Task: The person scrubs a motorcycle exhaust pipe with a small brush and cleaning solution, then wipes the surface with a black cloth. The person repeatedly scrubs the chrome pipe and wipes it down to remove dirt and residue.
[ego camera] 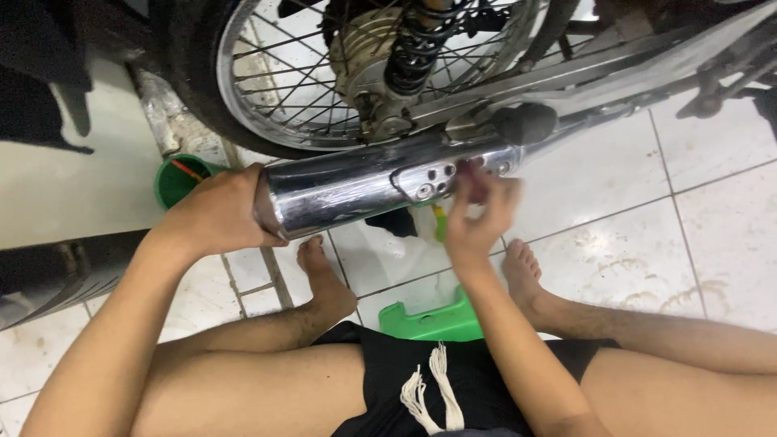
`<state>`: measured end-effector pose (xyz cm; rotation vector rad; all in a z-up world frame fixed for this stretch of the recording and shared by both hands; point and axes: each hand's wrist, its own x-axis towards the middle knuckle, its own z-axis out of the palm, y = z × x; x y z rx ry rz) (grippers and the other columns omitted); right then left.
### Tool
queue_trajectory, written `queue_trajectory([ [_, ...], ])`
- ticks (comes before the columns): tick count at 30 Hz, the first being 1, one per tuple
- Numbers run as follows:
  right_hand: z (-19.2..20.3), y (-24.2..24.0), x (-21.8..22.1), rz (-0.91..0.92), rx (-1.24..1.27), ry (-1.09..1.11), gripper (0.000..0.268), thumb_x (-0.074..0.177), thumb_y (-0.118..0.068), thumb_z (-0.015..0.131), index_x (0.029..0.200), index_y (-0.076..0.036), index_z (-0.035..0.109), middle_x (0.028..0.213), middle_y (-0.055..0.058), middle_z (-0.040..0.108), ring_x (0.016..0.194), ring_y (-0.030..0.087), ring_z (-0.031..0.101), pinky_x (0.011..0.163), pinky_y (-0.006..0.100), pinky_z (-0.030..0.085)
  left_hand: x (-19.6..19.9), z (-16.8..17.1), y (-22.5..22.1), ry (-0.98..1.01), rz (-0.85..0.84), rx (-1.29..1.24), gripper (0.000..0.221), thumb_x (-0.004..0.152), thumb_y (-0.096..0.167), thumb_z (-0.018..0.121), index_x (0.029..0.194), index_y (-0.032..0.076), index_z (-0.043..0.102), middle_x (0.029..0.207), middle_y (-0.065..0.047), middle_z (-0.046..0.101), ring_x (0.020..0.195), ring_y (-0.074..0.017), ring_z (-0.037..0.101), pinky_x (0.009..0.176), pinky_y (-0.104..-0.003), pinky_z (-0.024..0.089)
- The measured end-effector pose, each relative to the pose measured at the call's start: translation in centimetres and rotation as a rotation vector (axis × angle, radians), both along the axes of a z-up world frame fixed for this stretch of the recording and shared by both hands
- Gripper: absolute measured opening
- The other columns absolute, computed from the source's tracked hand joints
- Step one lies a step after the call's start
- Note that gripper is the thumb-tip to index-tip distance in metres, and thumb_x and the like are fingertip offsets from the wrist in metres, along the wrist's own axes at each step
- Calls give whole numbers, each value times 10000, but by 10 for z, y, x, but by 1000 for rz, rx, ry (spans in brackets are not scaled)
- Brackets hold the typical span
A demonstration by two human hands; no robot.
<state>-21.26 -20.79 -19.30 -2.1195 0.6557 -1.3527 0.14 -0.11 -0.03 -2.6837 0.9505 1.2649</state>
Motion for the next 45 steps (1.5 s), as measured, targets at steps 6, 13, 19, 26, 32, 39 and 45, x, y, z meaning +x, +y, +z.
queue_trajectory([
  [6, -4, 17, 0, 16, 37, -13, 111, 927, -21, 714, 1035, -47, 712, 807, 48, 554, 696, 231, 509, 633, 314, 462, -3, 4, -5, -18, -2, 54, 981, 621, 443, 932, 1374, -54, 545, 1249, -298, 690, 1221, -456, 648, 1018, -533, 535],
  [13, -2, 2, -9, 36, 145, 1, 96, 1001, 4, 662, 1091, -23, 644, 966, 95, 623, 651, 164, 555, 598, 277, 463, 2, -8, -1, -6, 42, 83, 760, 587, 375, 919, 1246, 165, 603, 1219, -63, 729, 1144, -278, 685, 886, -403, 526],
  [19, 1, -10, -4, -54, 122, -71, 99, 981, 37, 682, 1050, -24, 648, 882, 83, 517, 700, 175, 489, 576, 280, 398, -2, 4, -7, -1, 92, 88, 818, 587, 347, 905, 1313, 158, 578, 1270, -66, 717, 1176, -284, 671, 939, -394, 515],
  [26, -8, -8, -5, 33, -27, -67, 141, 958, 3, 678, 1096, -27, 671, 840, 85, 537, 738, 220, 512, 672, 332, 440, -6, 4, -11, 7, 166, 132, 834, 598, 287, 927, 1350, 177, 585, 1300, -45, 718, 1206, -259, 665, 950, -395, 514],
  [32, -21, -4, -11, 14, 25, -73, 163, 930, 7, 686, 1084, -35, 651, 899, 79, 495, 696, 180, 489, 604, 297, 414, -9, 12, -20, 9, 187, 173, 853, 599, 290, 929, 1366, 194, 568, 1303, -34, 715, 1211, -254, 657, 951, -402, 511],
  [39, -5, -24, -11, -148, 156, -78, 137, 1008, -13, 682, 1140, -8, 645, 912, 74, 440, 683, 128, 420, 537, 243, 386, -7, 7, -16, 18, 193, 165, 856, 605, 282, 922, 1376, 190, 561, 1329, -32, 698, 1237, -241, 644, 952, -400, 502],
  [45, -11, -23, -14, -34, 50, -41, 152, 983, 9, 659, 1133, 13, 639, 855, 110, 493, 767, 217, 471, 604, 289, 400, -6, 7, -17, 23, 178, 155, 857, 603, 257, 913, 1382, 191, 561, 1275, -39, 728, 1184, -242, 672, 935, -388, 506],
])
